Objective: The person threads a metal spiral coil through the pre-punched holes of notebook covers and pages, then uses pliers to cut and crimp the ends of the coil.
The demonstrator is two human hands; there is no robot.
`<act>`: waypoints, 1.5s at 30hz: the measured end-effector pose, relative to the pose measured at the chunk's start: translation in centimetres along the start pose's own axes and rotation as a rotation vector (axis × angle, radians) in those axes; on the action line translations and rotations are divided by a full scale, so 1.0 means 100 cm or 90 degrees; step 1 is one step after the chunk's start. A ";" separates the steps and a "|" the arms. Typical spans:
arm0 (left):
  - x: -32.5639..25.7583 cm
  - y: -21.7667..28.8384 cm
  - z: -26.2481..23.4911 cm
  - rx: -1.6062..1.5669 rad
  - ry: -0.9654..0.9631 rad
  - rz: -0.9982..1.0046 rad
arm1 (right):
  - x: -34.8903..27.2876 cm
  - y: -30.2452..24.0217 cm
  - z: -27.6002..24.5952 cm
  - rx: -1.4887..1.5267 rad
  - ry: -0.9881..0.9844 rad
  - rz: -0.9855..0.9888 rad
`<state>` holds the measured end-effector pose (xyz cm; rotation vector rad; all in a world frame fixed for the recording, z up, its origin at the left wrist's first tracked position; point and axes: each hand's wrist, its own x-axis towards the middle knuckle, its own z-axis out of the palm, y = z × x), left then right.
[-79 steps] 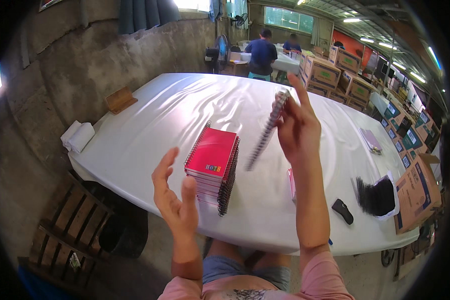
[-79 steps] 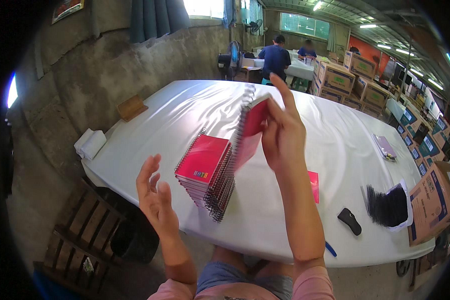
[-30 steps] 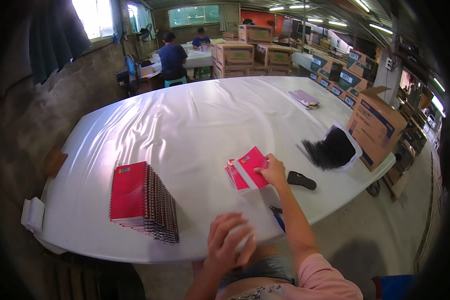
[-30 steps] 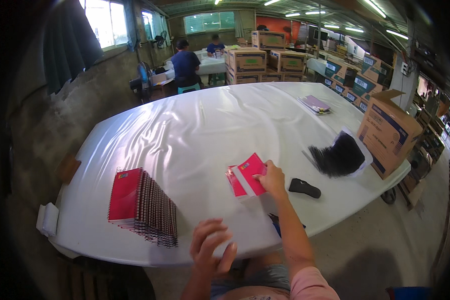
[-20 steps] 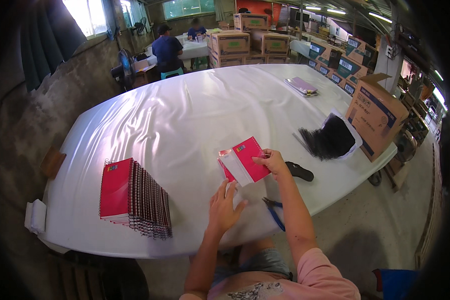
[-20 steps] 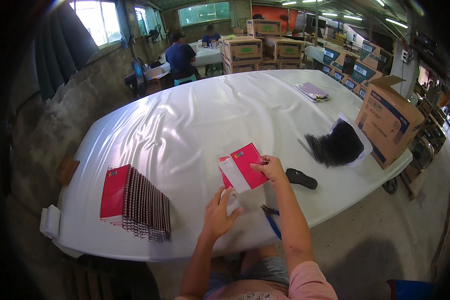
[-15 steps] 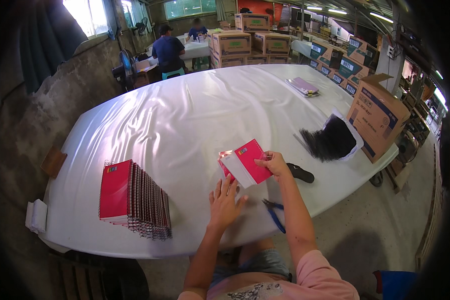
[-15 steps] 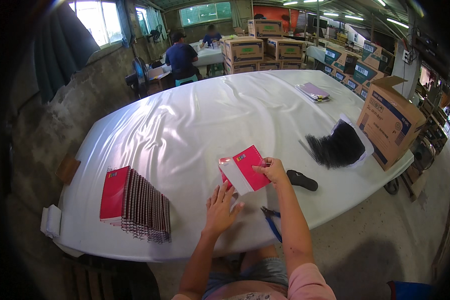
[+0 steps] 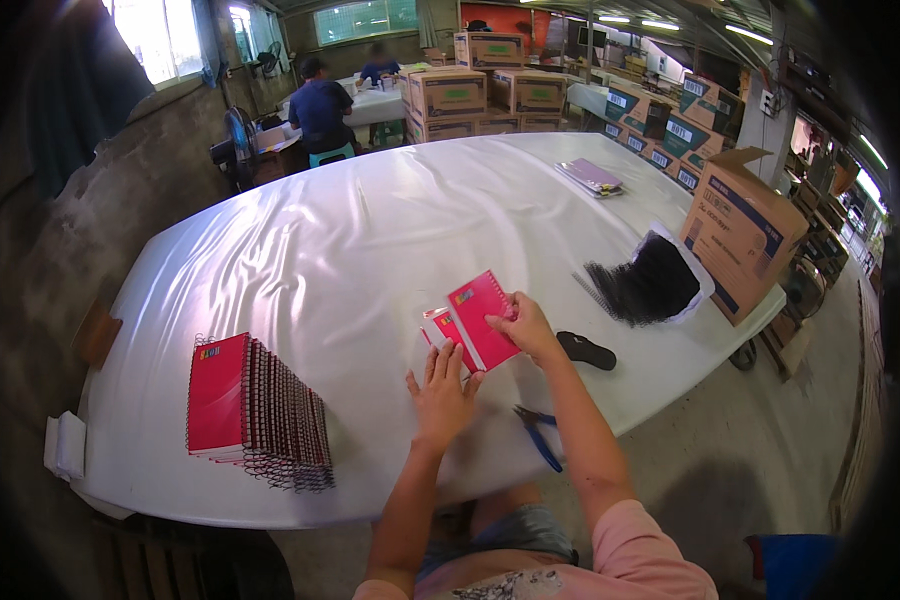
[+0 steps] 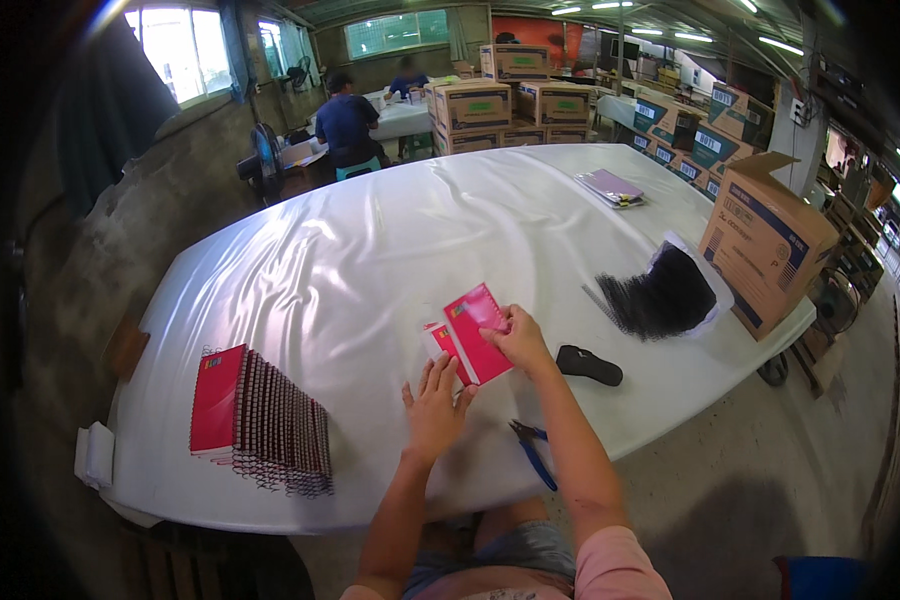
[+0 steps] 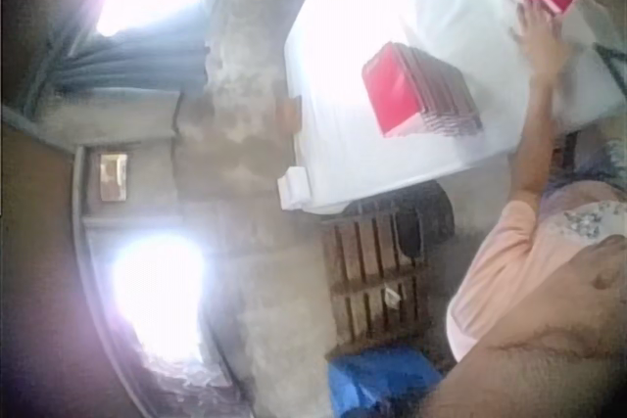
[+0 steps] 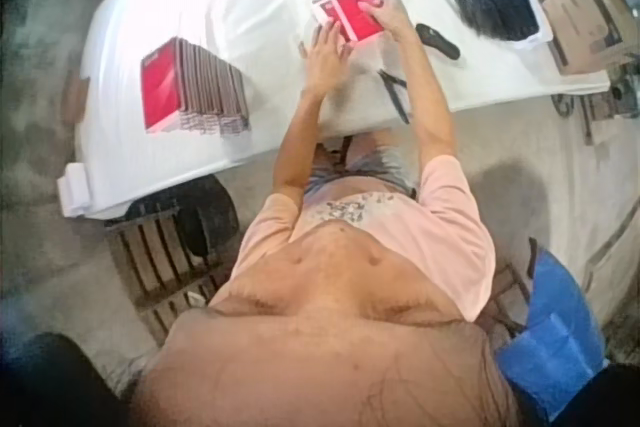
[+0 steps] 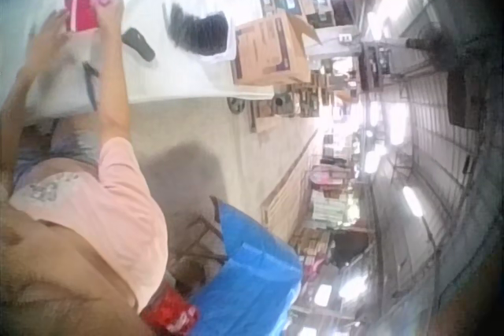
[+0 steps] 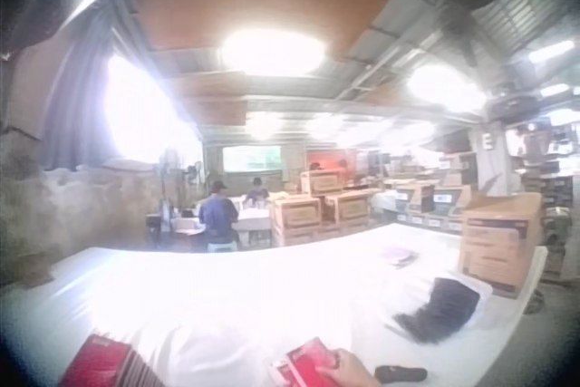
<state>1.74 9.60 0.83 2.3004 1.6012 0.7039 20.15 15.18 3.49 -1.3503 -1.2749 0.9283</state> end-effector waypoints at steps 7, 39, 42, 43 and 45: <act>-0.053 0.025 -0.050 -0.115 0.302 0.145 | -0.093 -0.040 0.010 -0.134 -0.075 -0.192; -0.082 0.010 -0.030 0.035 0.317 0.103 | 0.017 0.010 -0.187 -0.923 0.054 0.079; -0.082 0.007 -0.023 0.062 0.330 0.096 | 0.019 0.009 -0.193 -0.929 0.070 -0.016; -0.084 0.008 -0.022 0.056 0.340 0.095 | 0.018 0.004 -0.189 -0.787 0.094 -0.029; -0.083 0.011 -0.024 0.046 0.348 0.086 | 0.007 -0.006 -0.178 -0.584 0.149 -0.106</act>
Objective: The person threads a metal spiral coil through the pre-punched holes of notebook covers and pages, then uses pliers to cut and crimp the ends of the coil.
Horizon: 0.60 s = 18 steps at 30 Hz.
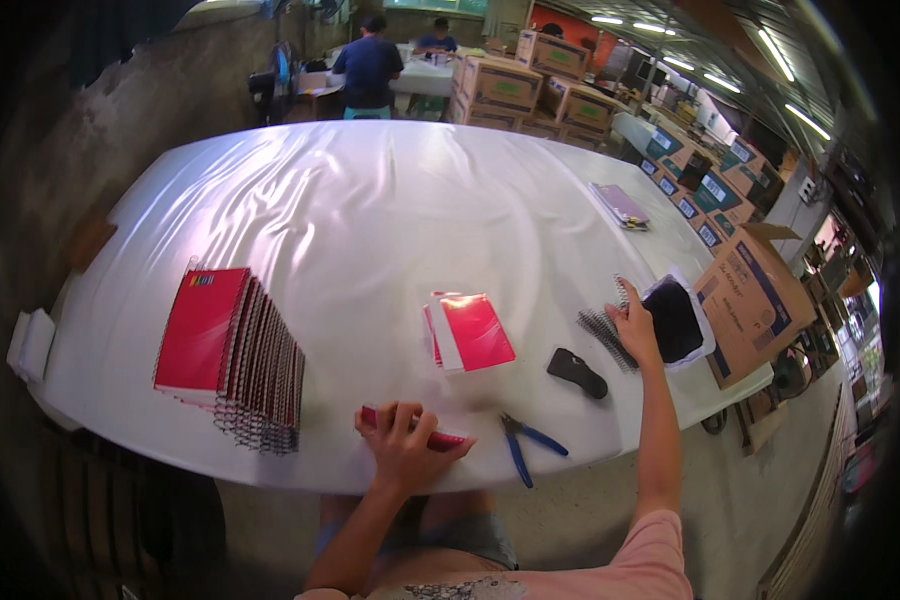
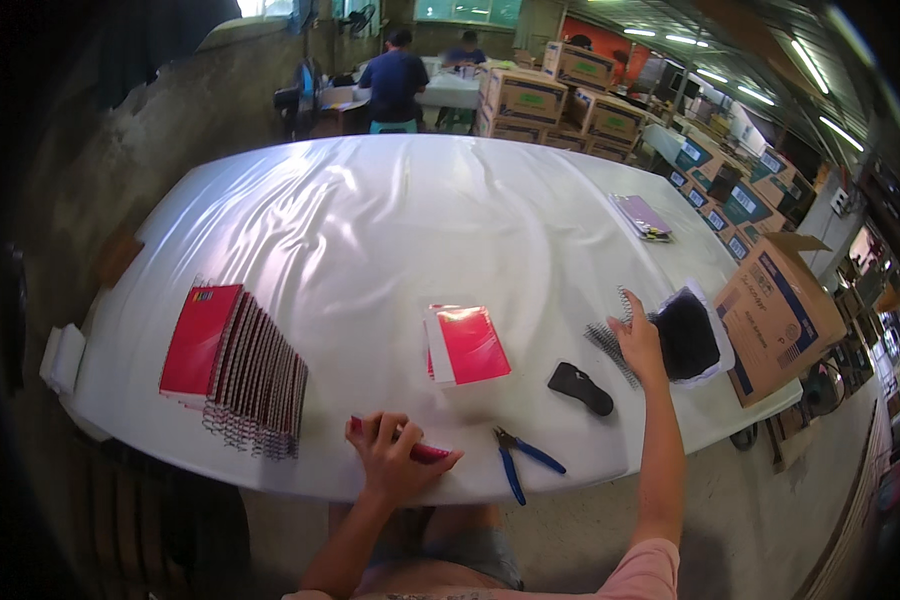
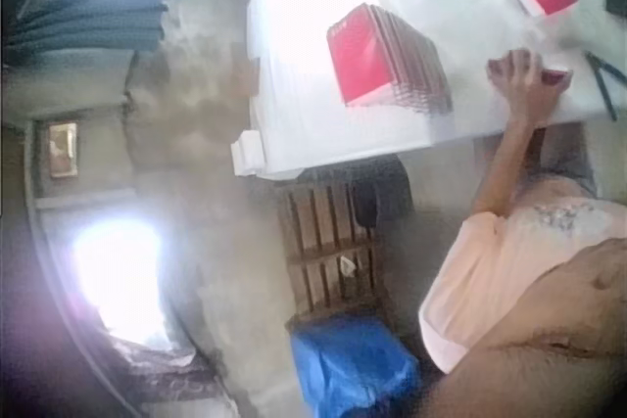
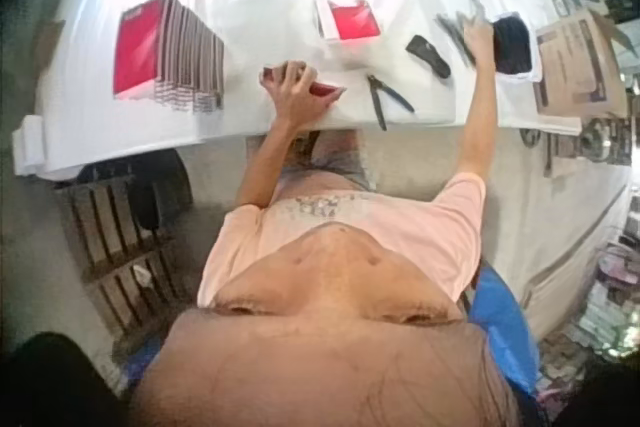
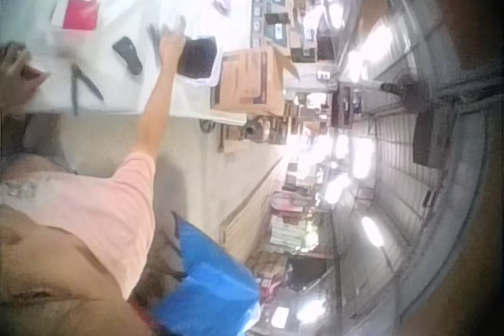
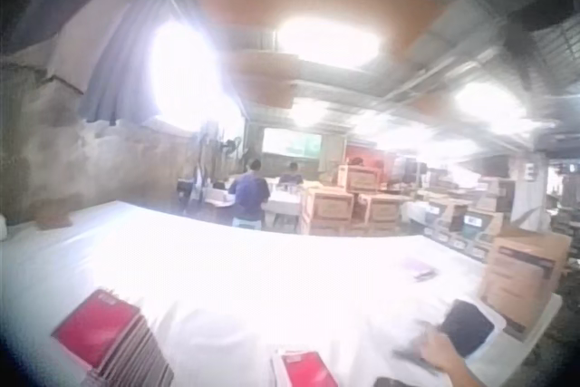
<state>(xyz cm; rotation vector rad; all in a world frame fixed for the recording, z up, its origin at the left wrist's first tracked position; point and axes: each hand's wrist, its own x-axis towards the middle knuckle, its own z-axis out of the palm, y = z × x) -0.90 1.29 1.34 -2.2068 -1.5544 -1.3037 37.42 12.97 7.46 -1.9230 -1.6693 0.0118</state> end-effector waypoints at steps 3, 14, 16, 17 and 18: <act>0.004 0.001 -0.005 -0.029 -0.030 -0.042 | -0.042 -0.054 -0.005 0.614 -0.211 0.170; -0.011 -0.015 0.012 0.000 0.063 -0.017 | -0.164 -0.173 0.038 0.451 -0.276 -0.148; -0.011 -0.015 0.013 -0.004 0.052 -0.025 | -0.165 -0.170 0.046 0.481 -0.273 -0.148; -0.012 -0.014 0.013 -0.001 0.056 -0.023 | -0.165 -0.170 0.048 0.453 -0.248 -0.156; -0.012 -0.014 0.013 0.002 0.059 -0.021 | -0.165 -0.170 0.049 0.424 -0.224 -0.164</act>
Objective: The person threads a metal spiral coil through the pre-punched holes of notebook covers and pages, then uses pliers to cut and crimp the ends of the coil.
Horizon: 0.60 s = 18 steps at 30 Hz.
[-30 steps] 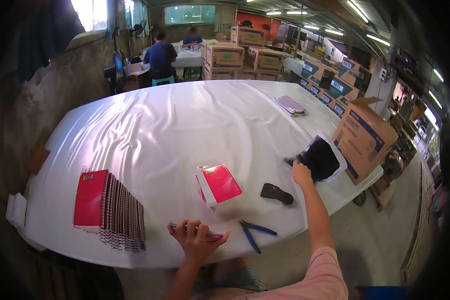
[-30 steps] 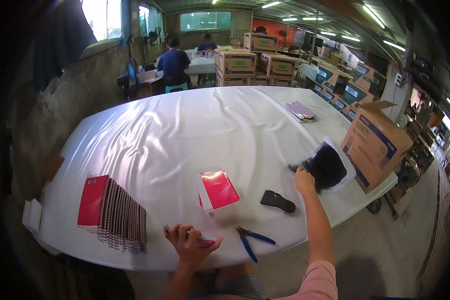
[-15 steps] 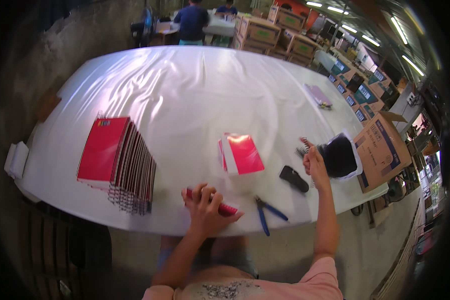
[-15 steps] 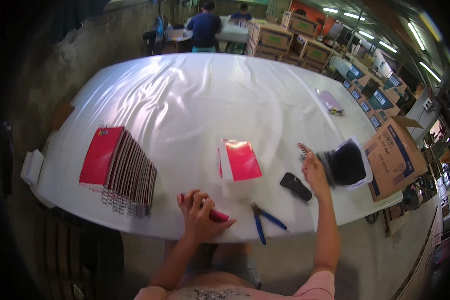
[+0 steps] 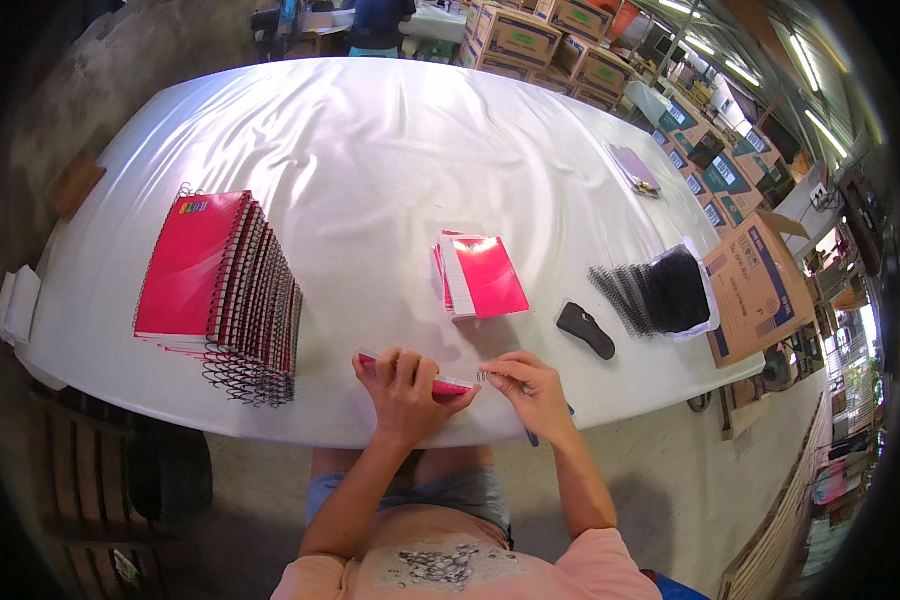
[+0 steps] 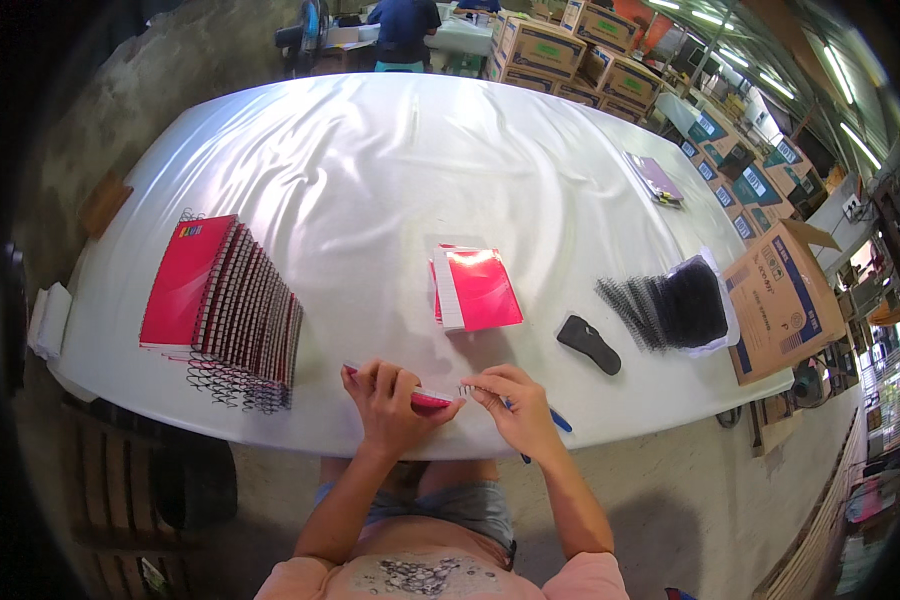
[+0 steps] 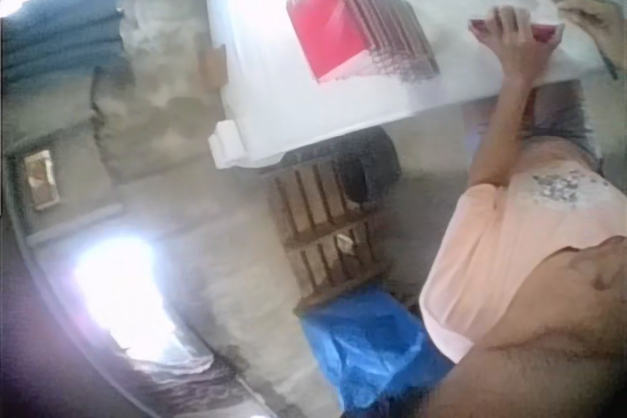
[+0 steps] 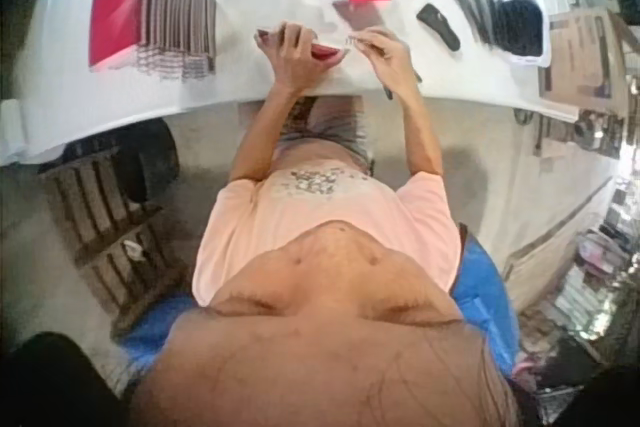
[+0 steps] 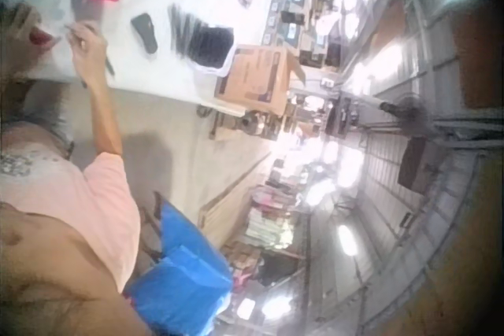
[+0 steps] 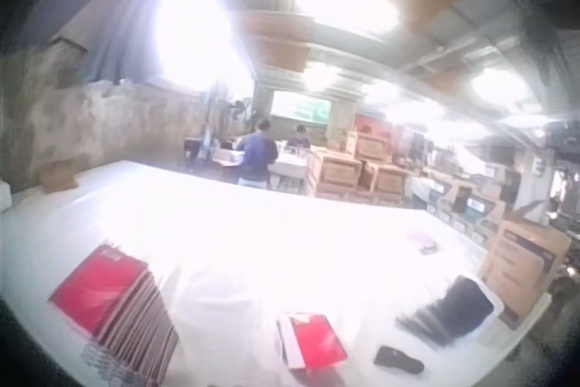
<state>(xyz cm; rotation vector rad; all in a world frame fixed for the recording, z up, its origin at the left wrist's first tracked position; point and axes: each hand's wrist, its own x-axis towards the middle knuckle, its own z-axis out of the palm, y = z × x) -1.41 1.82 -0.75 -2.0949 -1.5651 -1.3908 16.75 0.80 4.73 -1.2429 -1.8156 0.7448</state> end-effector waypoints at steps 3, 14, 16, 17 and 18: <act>-0.004 -0.003 0.002 0.012 0.012 0.001 | 0.002 0.005 0.009 -0.005 -0.042 -0.058; -0.001 -0.003 0.000 0.040 0.005 0.015 | 0.003 -0.018 0.004 0.055 -0.235 0.165; -0.003 -0.003 -0.001 0.050 0.005 0.018 | 0.003 -0.022 0.006 0.121 -0.211 0.244; -0.004 -0.003 -0.004 0.035 -0.006 0.016 | 0.001 -0.026 0.006 0.189 -0.168 0.214; -0.005 -0.005 -0.008 0.019 -0.017 0.014 | 0.000 -0.027 0.005 0.222 -0.145 0.199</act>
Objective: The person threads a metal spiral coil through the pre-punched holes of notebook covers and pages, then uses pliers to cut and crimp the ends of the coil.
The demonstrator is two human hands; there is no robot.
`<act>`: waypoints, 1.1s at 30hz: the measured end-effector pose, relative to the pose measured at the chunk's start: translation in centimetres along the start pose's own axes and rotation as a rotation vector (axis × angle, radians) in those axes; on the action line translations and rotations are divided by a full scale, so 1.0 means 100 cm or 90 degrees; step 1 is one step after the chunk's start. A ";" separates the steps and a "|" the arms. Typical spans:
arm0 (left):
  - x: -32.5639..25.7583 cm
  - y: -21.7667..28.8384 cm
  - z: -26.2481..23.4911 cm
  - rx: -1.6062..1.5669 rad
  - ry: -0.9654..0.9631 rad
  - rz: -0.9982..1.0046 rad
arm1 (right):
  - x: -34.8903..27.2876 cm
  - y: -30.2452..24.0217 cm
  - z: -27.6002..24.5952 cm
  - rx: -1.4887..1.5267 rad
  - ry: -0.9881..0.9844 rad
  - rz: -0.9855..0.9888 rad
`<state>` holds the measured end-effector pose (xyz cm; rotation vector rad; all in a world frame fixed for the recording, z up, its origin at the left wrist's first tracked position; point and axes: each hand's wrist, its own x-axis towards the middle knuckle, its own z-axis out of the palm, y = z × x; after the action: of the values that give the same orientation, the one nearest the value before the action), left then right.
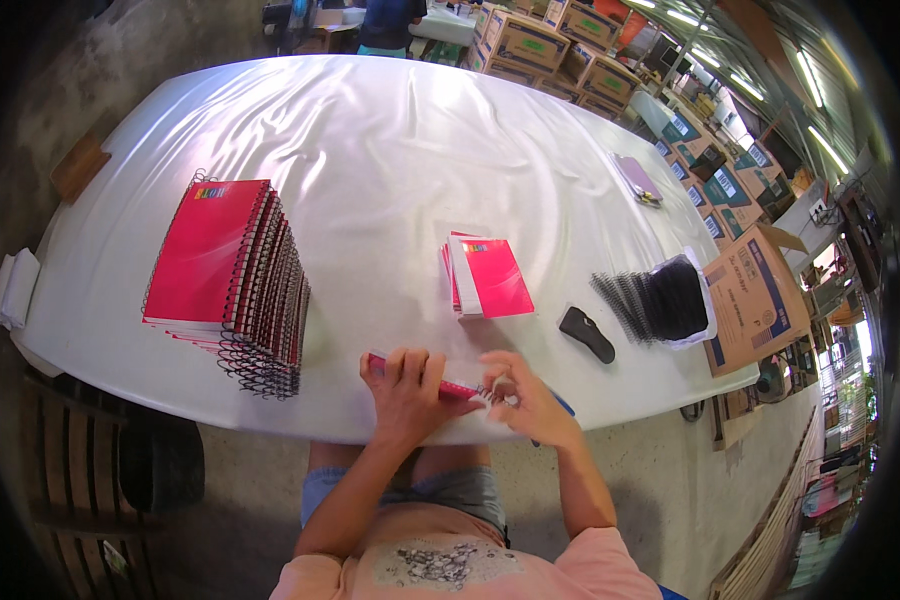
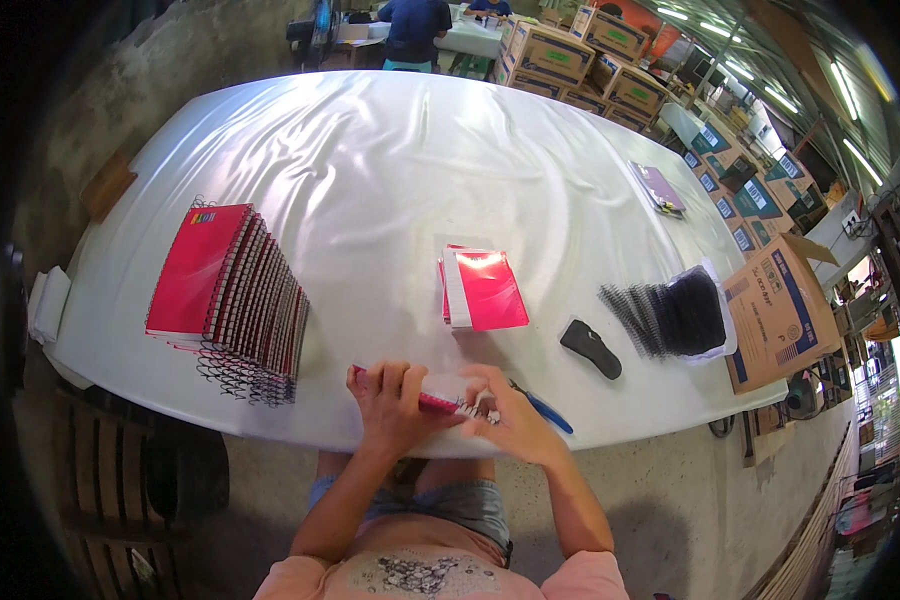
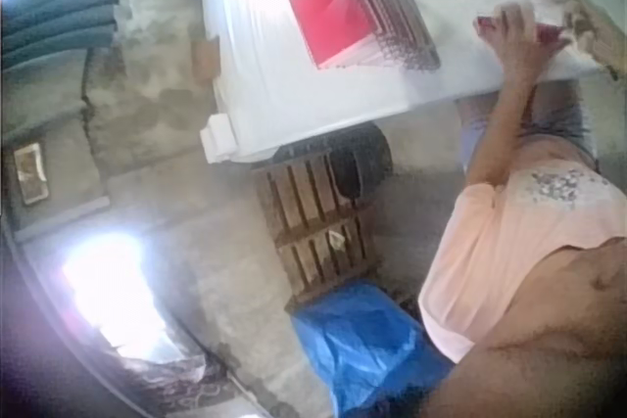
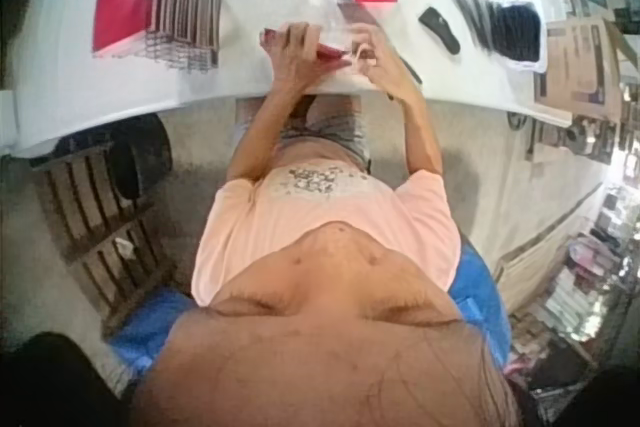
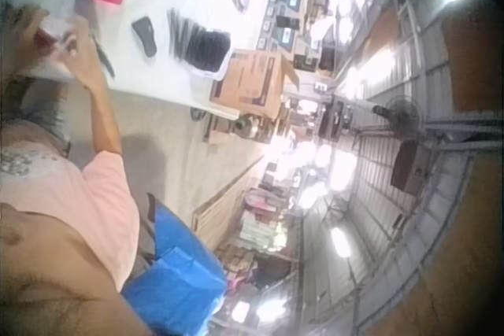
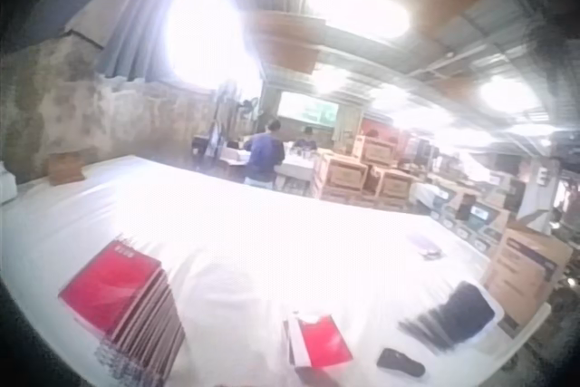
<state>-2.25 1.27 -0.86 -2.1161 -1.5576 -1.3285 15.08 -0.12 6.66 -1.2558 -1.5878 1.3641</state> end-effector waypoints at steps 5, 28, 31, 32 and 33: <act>-0.003 -0.014 -0.008 -0.025 -0.070 0.068 | -0.003 0.013 -0.008 -0.334 0.036 -0.237; 0.016 -0.018 -0.011 -0.267 -0.103 -0.078 | 0.025 0.040 -0.038 0.192 -0.147 -0.267; 0.010 -0.016 -0.011 -0.230 -0.073 -0.081 | 0.026 0.041 -0.036 0.082 -0.157 -0.190; 0.009 -0.016 -0.011 -0.266 -0.067 -0.076 | 0.024 0.041 -0.036 0.166 -0.196 -0.285; 0.008 -0.015 -0.010 -0.301 -0.060 -0.071 | 0.023 0.042 -0.036 0.251 -0.234 -0.380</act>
<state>-4.05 1.81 -0.15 -2.4149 -1.5329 -1.8104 18.66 3.11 3.12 -0.2653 -1.6381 1.4501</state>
